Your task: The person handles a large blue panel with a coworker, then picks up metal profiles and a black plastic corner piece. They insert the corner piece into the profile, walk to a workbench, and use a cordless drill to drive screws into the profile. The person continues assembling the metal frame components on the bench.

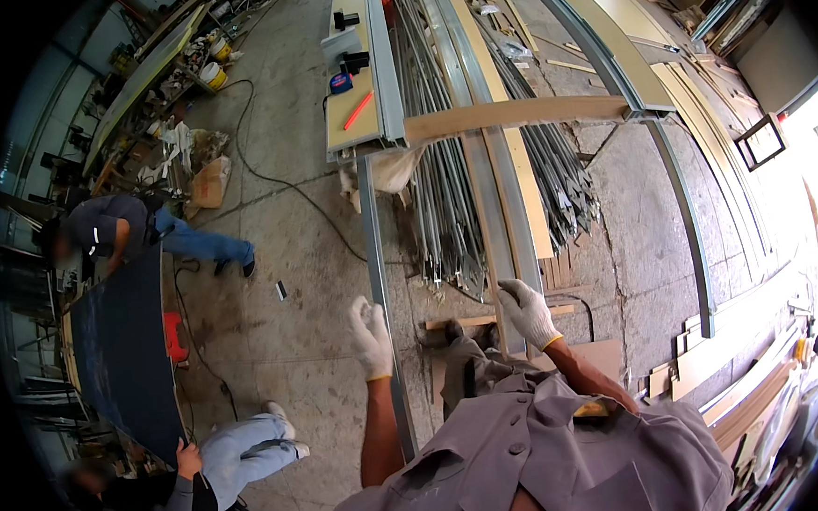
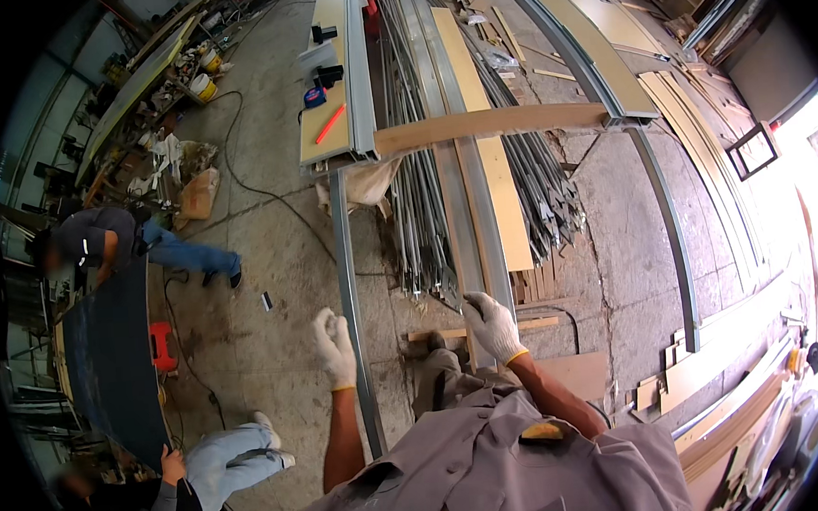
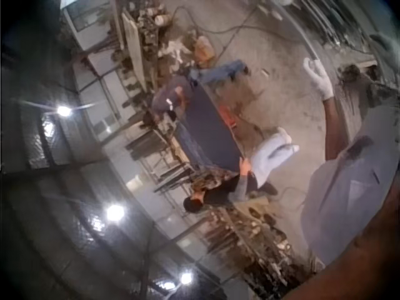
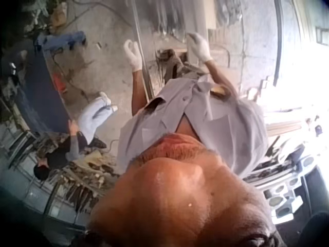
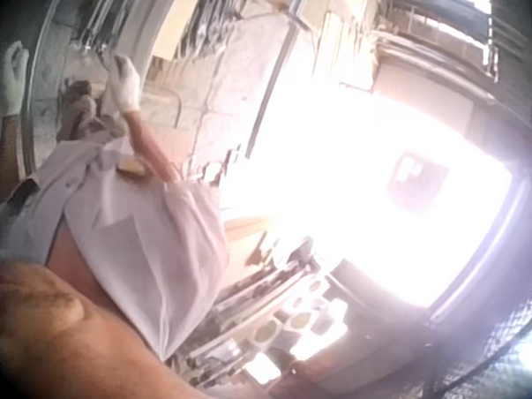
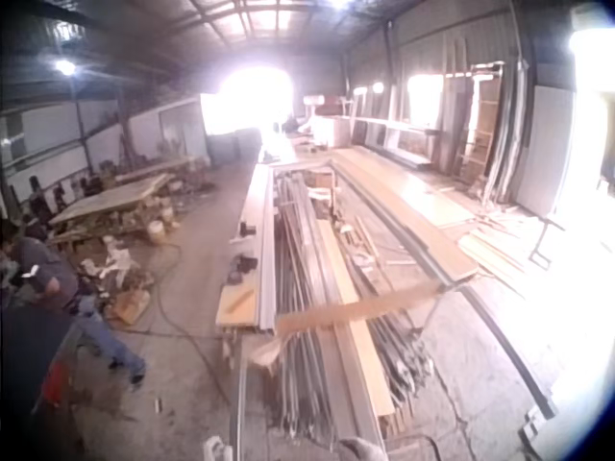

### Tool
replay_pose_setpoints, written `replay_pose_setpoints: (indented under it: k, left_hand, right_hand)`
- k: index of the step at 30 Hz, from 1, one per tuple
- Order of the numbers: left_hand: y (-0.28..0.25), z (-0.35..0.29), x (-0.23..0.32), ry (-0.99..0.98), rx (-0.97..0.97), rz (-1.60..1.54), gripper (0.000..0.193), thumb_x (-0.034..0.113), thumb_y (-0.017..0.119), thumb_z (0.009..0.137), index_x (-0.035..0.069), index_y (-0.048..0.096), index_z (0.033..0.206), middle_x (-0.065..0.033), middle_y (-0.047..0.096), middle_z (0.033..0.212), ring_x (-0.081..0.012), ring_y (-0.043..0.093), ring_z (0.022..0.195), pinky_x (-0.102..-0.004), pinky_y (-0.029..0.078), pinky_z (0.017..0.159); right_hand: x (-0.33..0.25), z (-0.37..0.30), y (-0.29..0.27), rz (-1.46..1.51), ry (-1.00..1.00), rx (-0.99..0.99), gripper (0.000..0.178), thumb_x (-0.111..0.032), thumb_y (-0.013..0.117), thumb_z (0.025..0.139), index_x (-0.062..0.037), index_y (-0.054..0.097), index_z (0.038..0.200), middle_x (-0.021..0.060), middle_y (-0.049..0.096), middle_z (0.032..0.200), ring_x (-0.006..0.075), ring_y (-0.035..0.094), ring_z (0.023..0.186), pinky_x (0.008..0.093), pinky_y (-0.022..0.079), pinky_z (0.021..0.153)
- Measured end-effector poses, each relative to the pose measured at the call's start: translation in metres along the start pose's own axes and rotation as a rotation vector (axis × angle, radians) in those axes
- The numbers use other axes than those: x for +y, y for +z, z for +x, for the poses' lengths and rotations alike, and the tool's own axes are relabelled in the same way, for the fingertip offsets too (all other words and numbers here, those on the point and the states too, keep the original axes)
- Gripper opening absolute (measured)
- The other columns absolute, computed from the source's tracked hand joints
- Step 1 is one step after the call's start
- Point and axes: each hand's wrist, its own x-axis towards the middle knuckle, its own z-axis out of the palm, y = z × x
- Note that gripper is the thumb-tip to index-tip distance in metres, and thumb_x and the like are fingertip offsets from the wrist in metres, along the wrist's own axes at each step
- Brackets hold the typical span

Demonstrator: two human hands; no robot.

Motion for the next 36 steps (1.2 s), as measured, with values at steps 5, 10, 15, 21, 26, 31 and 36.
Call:
replay_pose_setpoints:
  k: [5,10,15,21,26,31,36]
  left_hand:
    - [0.026,0.165,0.014,0.055,-0.055,-0.021,0.039,0.028,0.065,0.104,0.001,0.059,0.131,-0.0167,0.063,0.125,-0.0265,0.065,0.113,-0.0386,0.053,0.097]
    - [0.081,0.371,0.001,0.092,-0.138,-0.306,0.049,0.032,0.067,0.102,-0.002,0.057,0.135,-0.0147,0.062,0.133,-0.0250,0.059,0.123,-0.0374,0.046,0.107]
    - [0.141,0.527,-0.021,-0.022,-0.268,-0.683,0.073,0.027,0.072,0.098,-0.005,0.036,0.153,-0.0233,0.036,0.161,-0.0284,0.034,0.151,-0.0387,0.028,0.124]
    - [0.203,0.637,-0.036,-0.087,-0.420,-0.790,0.103,0.027,0.079,0.090,-0.002,0.013,0.164,-0.0194,0.018,0.172,-0.0261,0.016,0.160,-0.0376,0.016,0.127]
    - [0.229,0.677,-0.050,-0.041,-0.382,-0.745,0.110,0.035,0.080,0.085,-0.008,0.014,0.162,-0.0234,0.021,0.170,-0.0291,0.019,0.159,-0.0383,0.016,0.127]
    - [0.233,0.675,-0.062,0.006,-0.361,-0.604,0.116,0.046,0.081,0.083,-0.009,0.016,0.161,-0.0264,0.026,0.167,-0.0331,0.023,0.157,-0.0381,0.018,0.127]
    - [0.229,0.677,-0.052,0.063,-0.273,-0.355,0.131,0.055,0.087,0.071,-0.008,0.016,0.161,-0.0309,0.033,0.163,-0.0380,0.033,0.153,-0.0408,0.028,0.123]
  right_hand:
    - [-0.006,0.044,-0.005,-0.086,0.016,0.055,0.031,-0.021,0.066,0.098,-0.0008,0.067,0.122,0.0228,0.072,0.113,0.0379,0.070,0.107,0.0409,0.056,0.091]
    - [0.001,0.083,0.009,-0.150,0.056,0.191,0.029,-0.016,0.067,0.098,-0.0027,0.067,0.124,0.0201,0.072,0.111,0.0348,0.071,0.105,0.0406,0.056,0.089]
    - [-0.007,0.134,0.027,-0.136,0.162,0.234,0.032,-0.012,0.068,0.099,0.0008,0.064,0.128,0.0184,0.073,0.112,0.0261,0.073,0.105,0.0359,0.056,0.092]
    - [-0.052,0.266,0.038,0.041,0.111,0.196,0.033,-0.012,0.066,0.101,0.0023,0.063,0.130,0.0170,0.073,0.113,0.0235,0.073,0.106,0.0347,0.056,0.094]
    - [-0.126,0.452,0.058,0.045,-0.101,0.009,0.045,-0.026,0.061,0.105,0.0017,0.056,0.141,0.0176,0.069,0.125,0.0232,0.065,0.117,0.0365,0.052,0.103]
    - [-0.161,0.632,0.118,0.369,-0.065,-0.174,0.052,-0.044,0.063,0.103,0.0002,0.060,0.131,0.0089,0.067,0.114,0.0169,0.065,0.101,0.0341,0.055,0.092]
    - [-0.169,0.754,0.156,0.676,0.076,-0.216,0.059,-0.051,0.059,0.104,-0.0002,0.052,0.134,0.0161,0.065,0.125,0.0247,0.067,0.104,0.0398,0.056,0.090]
